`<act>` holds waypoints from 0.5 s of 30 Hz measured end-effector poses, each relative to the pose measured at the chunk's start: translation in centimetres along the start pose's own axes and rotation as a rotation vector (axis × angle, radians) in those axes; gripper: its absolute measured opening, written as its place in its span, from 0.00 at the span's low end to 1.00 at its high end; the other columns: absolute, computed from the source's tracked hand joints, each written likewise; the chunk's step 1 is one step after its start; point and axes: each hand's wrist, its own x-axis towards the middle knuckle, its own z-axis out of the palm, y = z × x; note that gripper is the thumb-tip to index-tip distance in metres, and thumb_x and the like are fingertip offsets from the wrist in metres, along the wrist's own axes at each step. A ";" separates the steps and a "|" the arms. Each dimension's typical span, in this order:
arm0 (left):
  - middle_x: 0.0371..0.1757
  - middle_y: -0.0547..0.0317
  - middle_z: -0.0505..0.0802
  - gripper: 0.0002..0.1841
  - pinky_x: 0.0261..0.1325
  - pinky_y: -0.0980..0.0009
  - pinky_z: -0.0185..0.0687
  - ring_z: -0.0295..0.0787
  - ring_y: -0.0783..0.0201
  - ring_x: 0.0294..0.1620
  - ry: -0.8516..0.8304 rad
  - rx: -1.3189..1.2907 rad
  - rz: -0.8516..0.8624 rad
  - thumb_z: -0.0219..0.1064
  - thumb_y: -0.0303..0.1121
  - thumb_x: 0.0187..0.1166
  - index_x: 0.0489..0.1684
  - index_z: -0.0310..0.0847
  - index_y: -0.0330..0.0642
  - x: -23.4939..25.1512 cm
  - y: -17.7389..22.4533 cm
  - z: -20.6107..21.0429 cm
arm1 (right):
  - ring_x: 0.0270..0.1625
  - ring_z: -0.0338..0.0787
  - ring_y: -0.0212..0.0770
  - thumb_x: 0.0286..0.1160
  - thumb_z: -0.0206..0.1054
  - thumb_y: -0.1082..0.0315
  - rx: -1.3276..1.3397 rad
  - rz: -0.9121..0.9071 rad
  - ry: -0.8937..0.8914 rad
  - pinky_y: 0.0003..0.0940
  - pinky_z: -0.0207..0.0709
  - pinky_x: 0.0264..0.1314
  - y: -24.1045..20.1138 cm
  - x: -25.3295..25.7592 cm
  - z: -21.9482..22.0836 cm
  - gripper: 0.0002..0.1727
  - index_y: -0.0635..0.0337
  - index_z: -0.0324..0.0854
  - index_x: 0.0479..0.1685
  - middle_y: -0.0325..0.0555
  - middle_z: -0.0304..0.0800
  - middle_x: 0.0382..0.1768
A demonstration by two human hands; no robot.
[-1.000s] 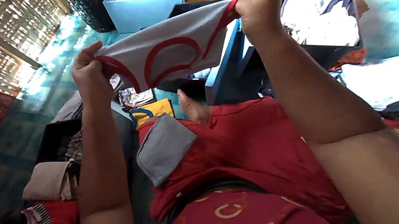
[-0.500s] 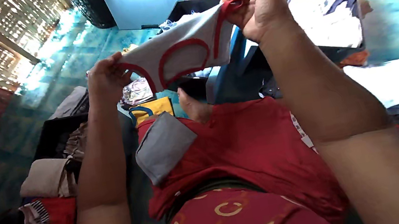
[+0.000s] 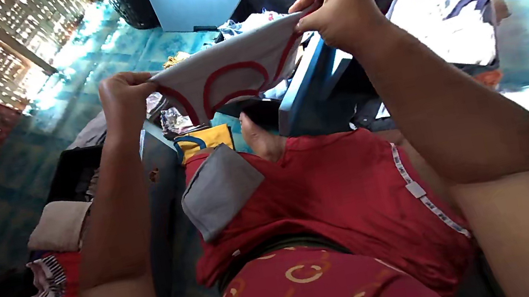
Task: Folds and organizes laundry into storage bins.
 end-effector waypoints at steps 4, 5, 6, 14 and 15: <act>0.47 0.61 0.94 0.10 0.50 0.72 0.85 0.89 0.71 0.45 0.037 -0.589 -0.149 0.63 0.25 0.79 0.51 0.88 0.38 -1.8 0.9 -0.6 | 0.46 0.90 0.35 0.69 0.72 0.76 0.162 0.048 -0.025 0.36 0.83 0.57 -1.5 -0.5 -0.1 0.12 0.63 0.90 0.51 0.48 0.92 0.47; 0.42 0.62 0.94 0.10 0.44 0.73 0.87 0.90 0.71 0.39 0.043 -0.753 -0.183 0.60 0.24 0.81 0.50 0.87 0.38 -2.0 1.0 -0.6 | 0.42 0.90 0.30 0.70 0.70 0.78 0.312 0.101 -0.023 0.30 0.85 0.53 -1.9 -0.6 0.0 0.10 0.62 0.89 0.48 0.42 0.92 0.43; 0.41 0.61 0.93 0.12 0.43 0.73 0.89 0.90 0.70 0.36 0.023 -0.854 -0.193 0.58 0.22 0.82 0.54 0.85 0.38 -2.1 0.9 -0.7 | 0.38 0.91 0.28 0.70 0.69 0.80 0.435 0.144 -0.019 0.26 0.87 0.50 -2.3 -0.6 0.1 0.09 0.62 0.88 0.45 0.40 0.92 0.39; 0.46 0.56 0.94 0.16 0.51 0.72 0.87 0.89 0.73 0.42 -0.019 -0.297 0.000 0.75 0.23 0.68 0.55 0.89 0.34 -3.1 -1.1 -2.0 | 0.55 0.87 0.47 0.66 0.78 0.70 -0.070 -0.040 -0.043 0.47 0.79 0.62 -2.2 -1.4 -0.1 0.13 0.63 0.91 0.49 0.57 0.87 0.53; 0.45 0.57 0.94 0.14 0.51 0.72 0.85 0.88 0.75 0.40 -0.026 -0.158 0.027 0.77 0.28 0.70 0.53 0.91 0.37 -3.3 -1.1 -2.4 | 0.54 0.86 0.49 0.67 0.77 0.68 -0.118 -0.064 -0.045 0.48 0.79 0.61 -2.4 -1.9 -0.2 0.12 0.63 0.91 0.47 0.58 0.85 0.52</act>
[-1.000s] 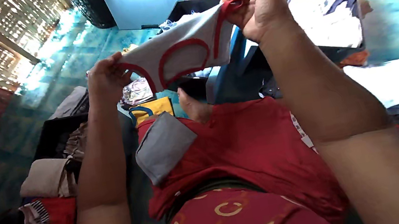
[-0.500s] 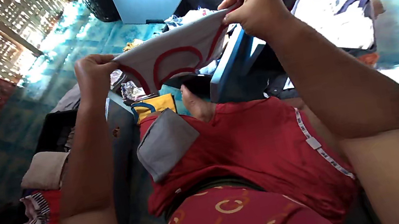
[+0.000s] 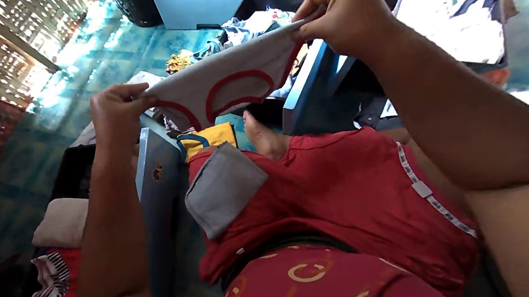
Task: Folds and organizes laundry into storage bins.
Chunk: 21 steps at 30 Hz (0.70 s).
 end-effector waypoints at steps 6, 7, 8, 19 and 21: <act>0.43 0.71 0.88 0.01 0.54 0.74 0.83 0.84 0.77 0.46 -0.147 -0.138 0.150 0.71 0.30 0.71 0.31 0.87 0.48 -1.4 0.9 -3.1 | 0.63 0.83 0.38 0.69 0.75 0.64 0.123 -0.114 -0.037 0.39 0.78 0.66 0.4 -2.2 -2.7 0.09 0.59 0.87 0.41 0.48 0.85 0.59; 0.42 0.74 0.91 0.04 0.52 0.74 0.85 0.86 0.78 0.45 -0.148 -0.250 0.140 0.68 0.28 0.71 0.30 0.85 0.51 -1.1 0.9 -3.3 | 0.59 0.85 0.30 0.67 0.76 0.64 0.207 -0.081 -0.041 0.32 0.79 0.62 0.7 -2.0 -2.9 0.08 0.57 0.85 0.39 0.40 0.88 0.57; 0.40 0.74 0.92 0.06 0.48 0.74 0.87 0.89 0.77 0.41 -0.148 -0.323 0.099 0.65 0.27 0.73 0.31 0.83 0.51 -0.8 1.1 -3.2 | 0.46 0.87 0.23 0.64 0.76 0.66 0.285 -0.014 -0.040 0.27 0.84 0.52 0.8 -1.6 -2.8 0.07 0.54 0.83 0.36 0.33 0.89 0.46; 0.43 0.52 0.91 0.10 0.54 0.59 0.85 0.89 0.58 0.47 -0.381 0.225 0.389 0.68 0.34 0.80 0.40 0.93 0.38 -6.5 8.4 7.2 | 0.37 0.91 0.32 0.81 0.58 0.75 0.669 0.195 -0.584 0.31 0.88 0.42 -6.7 -4.3 5.2 0.18 0.61 0.70 0.69 0.44 0.89 0.40; 0.40 0.51 0.89 0.17 0.45 0.59 0.86 0.88 0.58 0.40 -0.362 0.283 0.402 0.73 0.45 0.77 0.39 0.91 0.37 -7.0 8.0 8.4 | 0.36 0.89 0.33 0.82 0.52 0.71 0.706 0.333 -0.557 0.32 0.86 0.41 -6.8 -4.3 6.4 0.21 0.57 0.66 0.73 0.44 0.86 0.41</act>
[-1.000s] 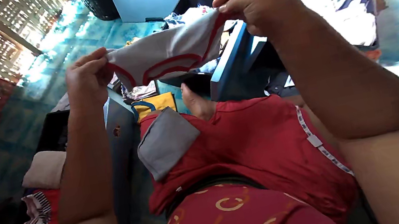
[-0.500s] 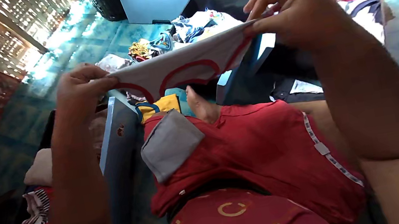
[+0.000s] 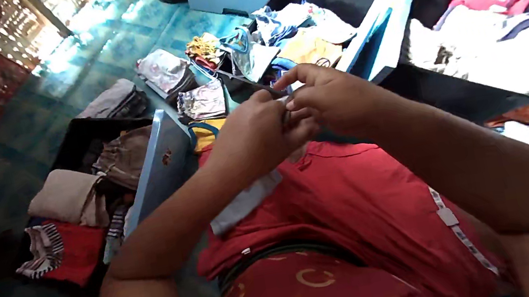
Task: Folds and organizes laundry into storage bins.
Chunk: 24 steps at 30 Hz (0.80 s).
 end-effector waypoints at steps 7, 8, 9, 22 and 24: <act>0.41 0.47 0.92 0.09 0.51 0.56 0.86 0.91 0.53 0.45 -0.087 0.017 0.144 0.66 0.29 0.80 0.36 0.91 0.34 0.8 -4.7 -1.7 | 0.35 0.89 0.47 0.81 0.66 0.63 -0.621 0.060 -0.078 0.51 0.83 0.38 2.5 2.8 -1.7 0.15 0.63 0.76 0.57 0.51 0.87 0.35; 0.40 0.47 0.92 0.09 0.53 0.55 0.86 0.91 0.53 0.46 -0.107 0.014 0.127 0.66 0.28 0.80 0.36 0.91 0.33 1.0 -6.0 -2.7 | 0.36 0.88 0.53 0.82 0.68 0.60 -0.785 0.057 -0.098 0.59 0.81 0.40 3.0 3.3 -2.3 0.15 0.62 0.78 0.55 0.54 0.86 0.34; 0.39 0.48 0.92 0.09 0.54 0.56 0.85 0.90 0.54 0.45 -0.125 0.016 0.109 0.66 0.29 0.81 0.35 0.90 0.33 1.3 -7.5 -3.4 | 0.37 0.89 0.55 0.83 0.67 0.60 -0.873 0.014 -0.125 0.61 0.81 0.41 3.2 3.5 -2.9 0.13 0.61 0.80 0.53 0.54 0.87 0.32; 0.48 0.48 0.91 0.10 0.56 0.55 0.86 0.91 0.53 0.51 -0.169 -0.096 0.285 0.66 0.28 0.82 0.55 0.85 0.37 3.8 -11.5 -4.6 | 0.32 0.89 0.35 0.72 0.76 0.64 -0.617 -0.178 -0.387 0.40 0.84 0.37 2.4 11.0 0.8 0.07 0.57 0.88 0.39 0.41 0.90 0.28; 0.56 0.43 0.89 0.17 0.60 0.53 0.86 0.90 0.50 0.55 -0.060 -0.130 0.066 0.69 0.32 0.81 0.64 0.80 0.34 3.0 -14.2 -4.4 | 0.30 0.89 0.33 0.78 0.70 0.66 -0.464 0.156 -0.458 0.35 0.85 0.35 0.9 12.9 0.9 0.06 0.59 0.88 0.37 0.41 0.91 0.27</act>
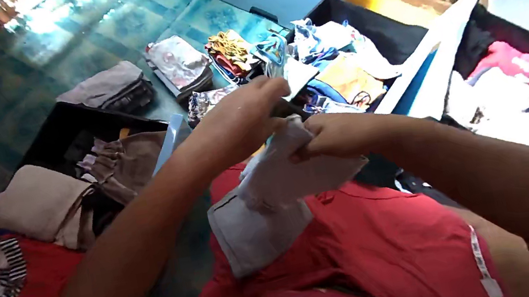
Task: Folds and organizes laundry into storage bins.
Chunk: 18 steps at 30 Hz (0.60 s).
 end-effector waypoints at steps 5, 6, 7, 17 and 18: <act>0.58 0.40 0.89 0.21 0.63 0.46 0.85 0.89 0.47 0.55 -0.054 -0.128 -0.486 0.70 0.39 0.82 0.66 0.80 0.33 -6.8 -7.1 4.7 | 0.34 0.93 0.37 0.92 0.52 0.51 0.400 0.257 0.094 0.38 0.90 0.37 -2.6 4.7 -4.1 0.20 0.58 0.80 0.55 0.44 0.92 0.34; 0.57 0.40 0.89 0.20 0.65 0.45 0.83 0.89 0.46 0.57 -0.146 -0.159 -0.543 0.68 0.39 0.84 0.64 0.81 0.32 -8.0 -7.9 5.7 | 0.34 0.92 0.36 0.92 0.51 0.48 0.434 0.253 0.193 0.38 0.90 0.37 -3.7 6.0 -4.3 0.22 0.56 0.79 0.57 0.42 0.91 0.35; 0.58 0.39 0.90 0.20 0.68 0.45 0.81 0.88 0.45 0.61 -0.251 -0.194 -0.588 0.65 0.40 0.86 0.64 0.82 0.32 -8.9 -8.7 6.5 | 0.36 0.92 0.35 0.91 0.51 0.46 0.483 0.216 0.291 0.36 0.89 0.39 -4.9 7.4 -4.3 0.23 0.55 0.78 0.59 0.41 0.90 0.37; 0.69 0.36 0.85 0.30 0.75 0.43 0.75 0.81 0.41 0.73 -0.575 -0.286 -0.658 0.64 0.51 0.86 0.75 0.75 0.34 -9.7 -12.0 6.2 | 0.61 0.91 0.54 0.97 0.39 0.49 1.194 -0.461 0.537 0.55 0.89 0.60 -11.8 35.2 -10.7 0.29 0.58 0.56 0.85 0.60 0.83 0.65; 0.69 0.36 0.84 0.31 0.76 0.43 0.75 0.80 0.41 0.74 -0.596 -0.307 -0.657 0.64 0.52 0.85 0.76 0.75 0.34 -9.8 -12.1 6.1 | 0.61 0.90 0.55 0.97 0.39 0.48 1.256 -0.433 0.580 0.56 0.89 0.59 -11.2 37.6 -10.3 0.29 0.58 0.56 0.86 0.60 0.82 0.66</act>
